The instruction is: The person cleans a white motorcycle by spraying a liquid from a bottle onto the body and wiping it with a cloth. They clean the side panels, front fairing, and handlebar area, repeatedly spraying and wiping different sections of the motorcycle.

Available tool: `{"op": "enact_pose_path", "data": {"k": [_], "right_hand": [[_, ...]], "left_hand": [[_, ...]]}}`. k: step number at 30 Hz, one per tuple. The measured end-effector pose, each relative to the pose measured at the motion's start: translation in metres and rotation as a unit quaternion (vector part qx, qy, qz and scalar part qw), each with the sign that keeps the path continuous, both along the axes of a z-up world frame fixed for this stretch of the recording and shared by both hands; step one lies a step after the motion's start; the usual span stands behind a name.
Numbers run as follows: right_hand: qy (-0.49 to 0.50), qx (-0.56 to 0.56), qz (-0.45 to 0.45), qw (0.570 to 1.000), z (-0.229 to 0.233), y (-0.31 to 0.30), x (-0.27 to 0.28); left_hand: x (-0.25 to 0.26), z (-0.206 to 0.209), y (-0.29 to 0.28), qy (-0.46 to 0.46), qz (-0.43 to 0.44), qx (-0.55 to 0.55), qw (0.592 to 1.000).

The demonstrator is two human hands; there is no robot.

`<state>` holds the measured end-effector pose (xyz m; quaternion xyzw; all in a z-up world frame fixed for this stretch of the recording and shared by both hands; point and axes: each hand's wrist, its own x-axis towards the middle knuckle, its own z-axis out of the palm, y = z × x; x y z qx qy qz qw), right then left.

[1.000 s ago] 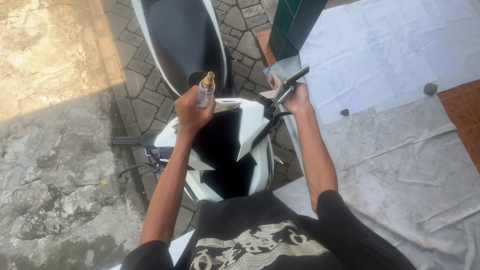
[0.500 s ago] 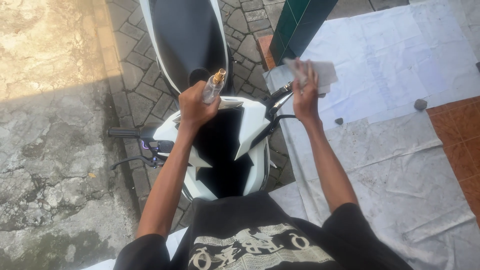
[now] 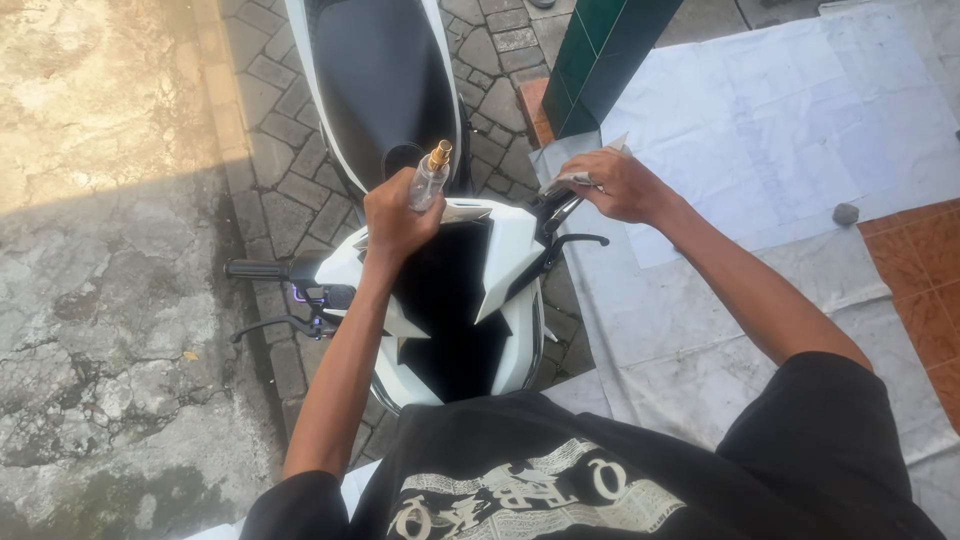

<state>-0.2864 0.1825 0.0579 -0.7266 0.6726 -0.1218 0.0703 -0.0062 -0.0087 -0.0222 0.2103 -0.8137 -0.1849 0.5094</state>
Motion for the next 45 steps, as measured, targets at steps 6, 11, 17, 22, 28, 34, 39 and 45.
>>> {"op": "enact_pose_path", "data": {"k": [6, 11, 17, 22, 28, 34, 39, 45], "right_hand": [[0.034, 0.093, -0.195, 0.976, -0.041, -0.031, -0.050], [-0.035, 0.049, -0.179, 0.982, -0.037, -0.024, -0.029], [-0.043, -0.012, -0.215, 0.976, -0.041, -0.017, -0.059], [0.003, -0.075, -0.155, 0.985, -0.056, -0.008, -0.018], [-0.008, -0.075, -0.209, 0.975, -0.076, 0.006, -0.093], [-0.191, -0.113, -0.545, 0.809, -0.137, 0.051, -0.061], [-0.269, -0.052, -0.410, 0.870, -0.186, 0.047, 0.059], [-0.369, -0.214, -0.382, 0.820, -0.215, 0.049, 0.123]], "left_hand": [[-0.005, -0.010, -0.005, 0.013, -0.004, -0.001, 1.000], [-0.001, 0.000, -0.002, 0.020, -0.005, 0.011, 1.000], [0.007, 0.021, 0.004, 0.015, -0.039, 0.019, 0.999], [0.009, 0.024, 0.009, 0.025, -0.077, 0.032, 0.996], [0.011, 0.026, 0.013, 0.020, -0.070, 0.020, 0.997], [0.007, 0.017, 0.004, 0.016, -0.085, 0.019, 0.996], [-0.002, 0.009, -0.005, 0.011, -0.105, -0.006, 0.994], [-0.001, 0.014, 0.002, -0.004, -0.090, -0.006, 0.996]]}}
